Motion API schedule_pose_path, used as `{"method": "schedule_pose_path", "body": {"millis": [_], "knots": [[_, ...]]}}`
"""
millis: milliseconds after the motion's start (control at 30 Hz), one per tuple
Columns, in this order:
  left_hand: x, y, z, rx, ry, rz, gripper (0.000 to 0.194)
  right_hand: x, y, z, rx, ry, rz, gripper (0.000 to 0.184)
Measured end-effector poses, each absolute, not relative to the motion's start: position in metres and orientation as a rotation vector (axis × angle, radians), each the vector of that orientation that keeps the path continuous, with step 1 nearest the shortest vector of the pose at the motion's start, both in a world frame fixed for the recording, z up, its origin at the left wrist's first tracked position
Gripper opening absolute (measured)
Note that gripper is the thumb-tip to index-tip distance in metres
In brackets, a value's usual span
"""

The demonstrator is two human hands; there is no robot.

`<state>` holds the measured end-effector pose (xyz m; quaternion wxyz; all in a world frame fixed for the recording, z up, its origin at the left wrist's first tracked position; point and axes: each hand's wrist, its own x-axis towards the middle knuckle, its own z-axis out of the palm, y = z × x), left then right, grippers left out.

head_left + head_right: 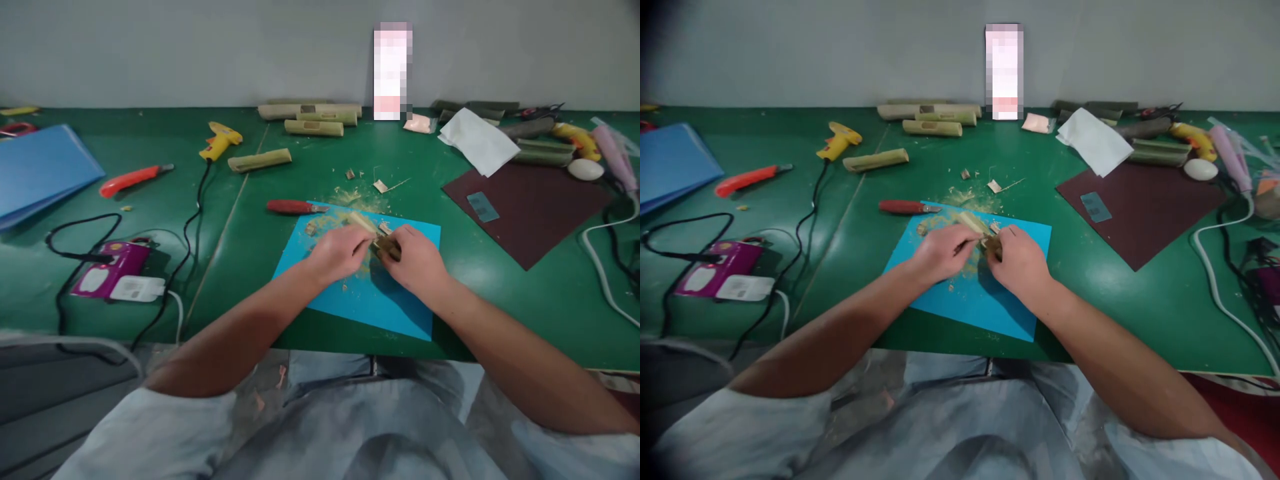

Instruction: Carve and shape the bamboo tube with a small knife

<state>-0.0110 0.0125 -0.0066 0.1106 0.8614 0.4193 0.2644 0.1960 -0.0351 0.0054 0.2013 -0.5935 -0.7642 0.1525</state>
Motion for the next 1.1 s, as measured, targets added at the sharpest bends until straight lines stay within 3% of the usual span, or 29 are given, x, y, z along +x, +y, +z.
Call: {"method": "schedule_pose_path", "body": {"millis": [133, 1100], "knots": [[-0.0121, 0.0164, -0.0067, 2.496, 1.429, 0.877, 0.024, 0.1956, -0.0351, 0.0062, -1.669, -2.121, 0.423, 0.012], [-0.0097, 0.0125, -0.0063, 2.538, 1.249, 0.847, 0.018, 0.1942, -0.0364, 0.0034, -1.648, -2.138, 0.385, 0.012]]}}
